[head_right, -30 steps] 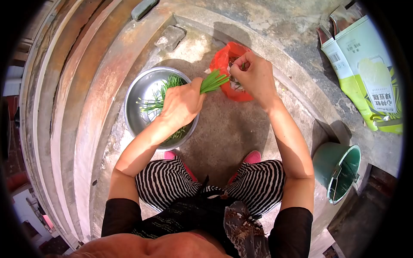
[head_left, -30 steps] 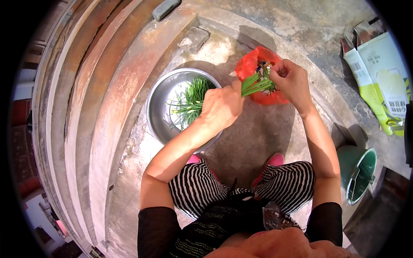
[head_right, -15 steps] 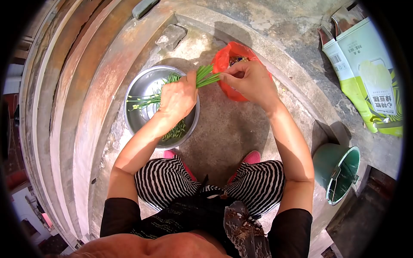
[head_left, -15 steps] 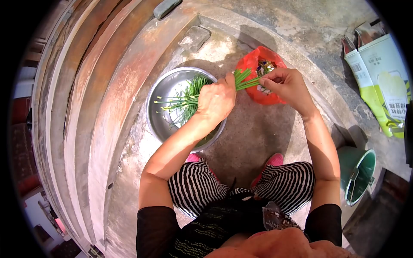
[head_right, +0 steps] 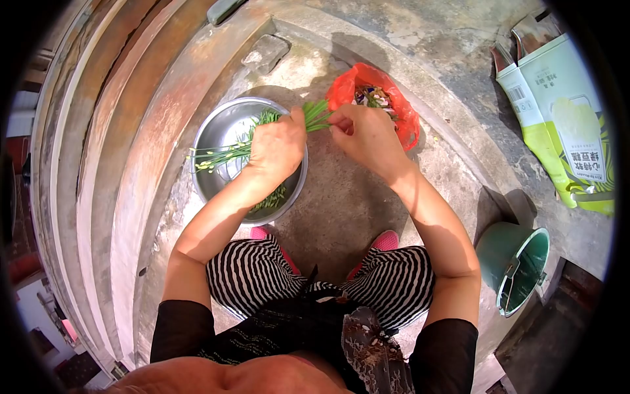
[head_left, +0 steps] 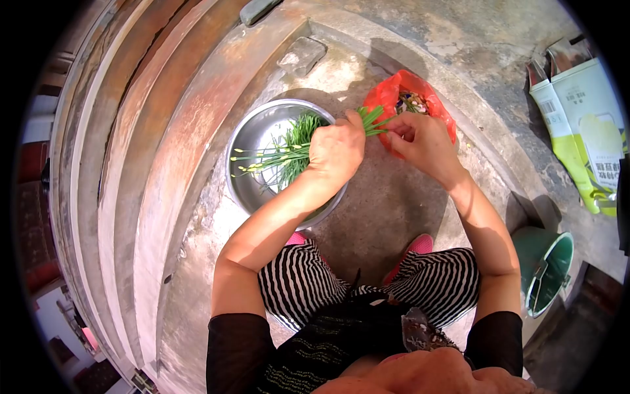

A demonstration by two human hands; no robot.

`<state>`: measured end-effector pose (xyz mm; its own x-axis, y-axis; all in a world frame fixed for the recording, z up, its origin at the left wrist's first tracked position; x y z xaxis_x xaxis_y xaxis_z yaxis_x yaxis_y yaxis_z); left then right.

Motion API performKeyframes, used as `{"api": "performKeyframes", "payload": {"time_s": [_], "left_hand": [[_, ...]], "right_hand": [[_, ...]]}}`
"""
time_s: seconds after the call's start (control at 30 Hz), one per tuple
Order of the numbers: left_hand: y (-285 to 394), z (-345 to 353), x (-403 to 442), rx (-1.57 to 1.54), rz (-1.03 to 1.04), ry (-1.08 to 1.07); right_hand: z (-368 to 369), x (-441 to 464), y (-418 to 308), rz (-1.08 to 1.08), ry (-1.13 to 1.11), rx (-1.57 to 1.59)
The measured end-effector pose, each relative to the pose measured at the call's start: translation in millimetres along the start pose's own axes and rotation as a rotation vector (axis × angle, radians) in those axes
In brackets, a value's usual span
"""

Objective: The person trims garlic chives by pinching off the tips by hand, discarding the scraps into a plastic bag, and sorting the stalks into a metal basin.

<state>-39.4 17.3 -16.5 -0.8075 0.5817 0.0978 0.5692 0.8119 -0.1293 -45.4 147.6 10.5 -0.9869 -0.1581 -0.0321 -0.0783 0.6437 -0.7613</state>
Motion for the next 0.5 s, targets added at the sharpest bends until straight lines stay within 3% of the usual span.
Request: {"api": "performKeyframes", "payload": {"time_s": [0.2,0.3,0.4,0.47,0.5], "left_hand": [[7,-1,6,-0.033,-0.012,0.009],[4,2,4,-0.035,-0.032,-0.017],[0,1,1,0.0,-0.024,-0.021],[2,1,2,0.021,-0.008,0.011],[3,1,3,0.02,-0.006,0.013]], "right_hand": [[-6,1,-7,-0.096,0.143,-0.12],[-51,9,12,0.065,0.44,-0.119],[-74,14,45,0.139,0.448,-0.01],[-70,10,37,-0.086,0.466,-0.356],[-70,10,32,-0.086,0.469,-0.359]]}}
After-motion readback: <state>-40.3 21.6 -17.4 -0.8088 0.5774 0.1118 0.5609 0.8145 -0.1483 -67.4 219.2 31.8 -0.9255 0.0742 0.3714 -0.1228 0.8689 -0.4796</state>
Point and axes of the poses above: each hand's wrist, its own x-axis towards the middle knuckle, its own z-axis out of the palm, y = z × x, the point moved 7 cm from there along x, towards the middle knuckle, and after that the axes turned 11 degrees about z, right-handed, at the moved point
